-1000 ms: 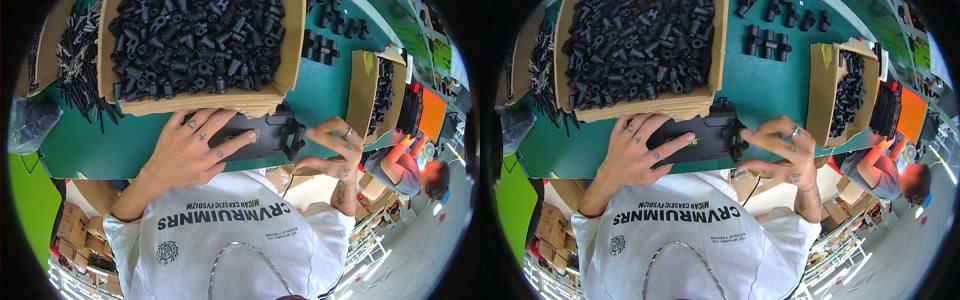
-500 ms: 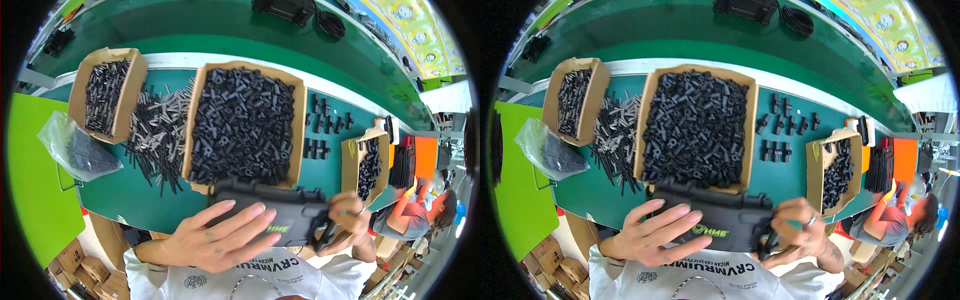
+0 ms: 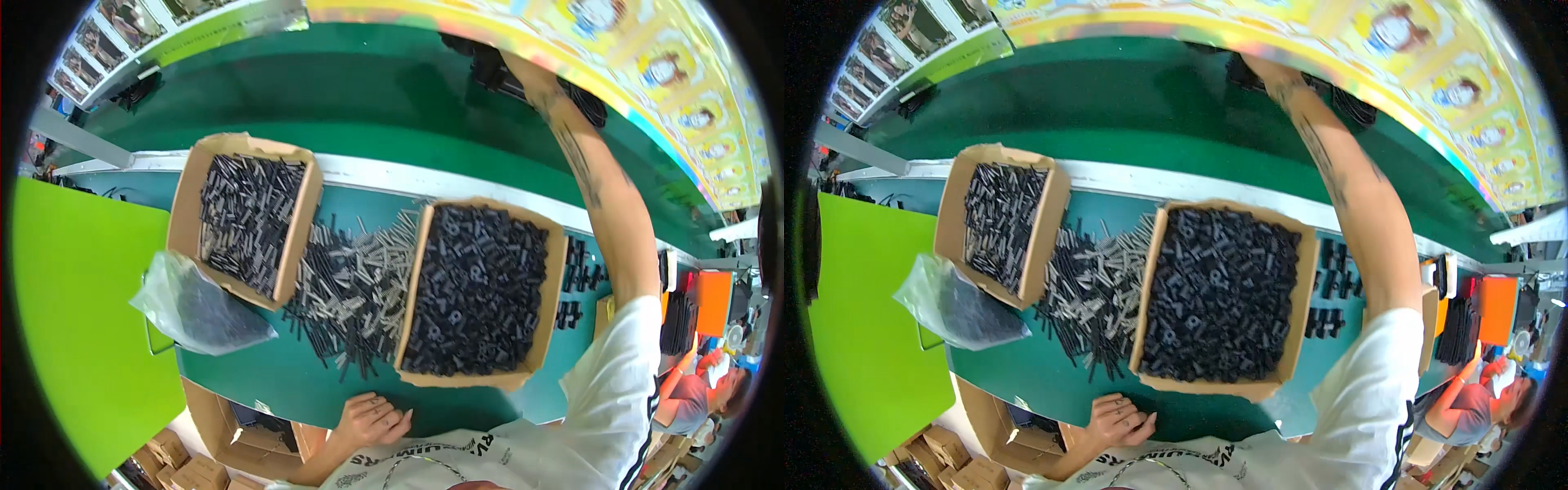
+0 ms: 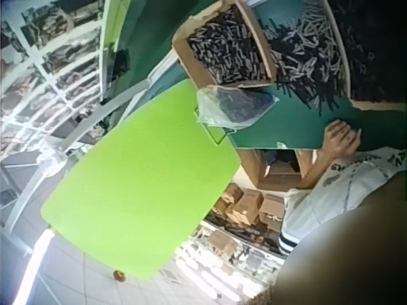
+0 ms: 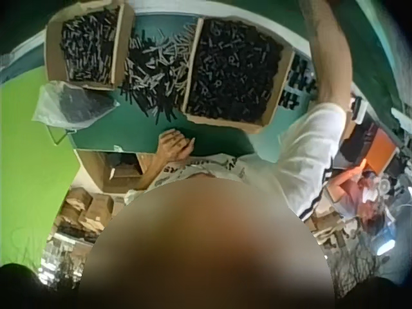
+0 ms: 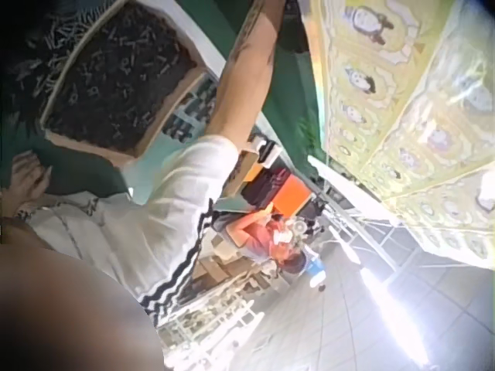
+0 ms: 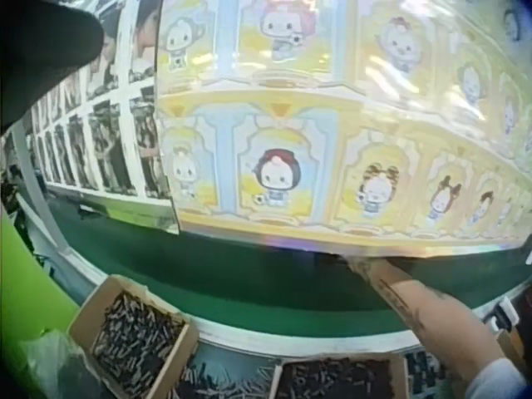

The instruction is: Assembling small plastic industrial connector components and inspecting a housing unit at a workbench.

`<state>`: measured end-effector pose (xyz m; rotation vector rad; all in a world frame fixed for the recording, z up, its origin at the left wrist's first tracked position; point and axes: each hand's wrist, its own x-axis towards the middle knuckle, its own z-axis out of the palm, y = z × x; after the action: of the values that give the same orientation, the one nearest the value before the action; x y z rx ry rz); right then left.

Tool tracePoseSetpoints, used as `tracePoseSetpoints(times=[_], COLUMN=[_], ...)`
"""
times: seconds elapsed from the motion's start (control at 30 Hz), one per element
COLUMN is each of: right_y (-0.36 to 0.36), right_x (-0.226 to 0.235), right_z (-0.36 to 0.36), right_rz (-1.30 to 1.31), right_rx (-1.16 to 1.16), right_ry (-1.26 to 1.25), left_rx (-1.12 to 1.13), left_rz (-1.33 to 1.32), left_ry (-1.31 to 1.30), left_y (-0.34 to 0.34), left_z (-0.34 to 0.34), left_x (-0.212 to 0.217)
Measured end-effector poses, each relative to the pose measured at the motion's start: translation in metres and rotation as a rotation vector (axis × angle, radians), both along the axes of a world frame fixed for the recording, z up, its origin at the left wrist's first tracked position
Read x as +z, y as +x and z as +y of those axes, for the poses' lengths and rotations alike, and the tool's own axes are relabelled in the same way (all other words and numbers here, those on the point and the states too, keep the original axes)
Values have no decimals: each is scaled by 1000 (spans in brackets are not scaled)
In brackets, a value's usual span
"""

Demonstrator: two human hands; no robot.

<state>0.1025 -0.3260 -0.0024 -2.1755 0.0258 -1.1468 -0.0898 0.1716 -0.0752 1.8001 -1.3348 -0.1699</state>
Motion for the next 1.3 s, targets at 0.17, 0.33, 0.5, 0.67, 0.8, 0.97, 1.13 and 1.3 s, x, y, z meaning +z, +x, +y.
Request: tracePoseSetpoints(times=[0.17,0.33,0.5,0.67,0.8,0.97,1.13,1.3], right_y=[18,12,24,81,65,-27,-192,-347], right_x=[-1,-3,-2,-13,-18,12,47,62], right_z=[-13,13,9,-83,-69,-28,50,49], right_rz=[-19,-5,24,100,136,347,512,645], right_rx=[-5,-41,-88,-132,-164,-104,-272,-725], right_ry=[-180,-326,-470,-652,-830,-751,-520,-344], left_rx=[52,76,79,159,122,70,69,26], left_rz=[171,235,321,257,328,290,208,108], left_ry=[28,67,23,-5,-32,-56,-41,-106], left_y=[9,-2,-22,0,13,16,10,-1], left_z=[-2,15,39,8,4,1,-1,-1], left_x=[1,-15,-43,-10,-5,-4,-5,-10])
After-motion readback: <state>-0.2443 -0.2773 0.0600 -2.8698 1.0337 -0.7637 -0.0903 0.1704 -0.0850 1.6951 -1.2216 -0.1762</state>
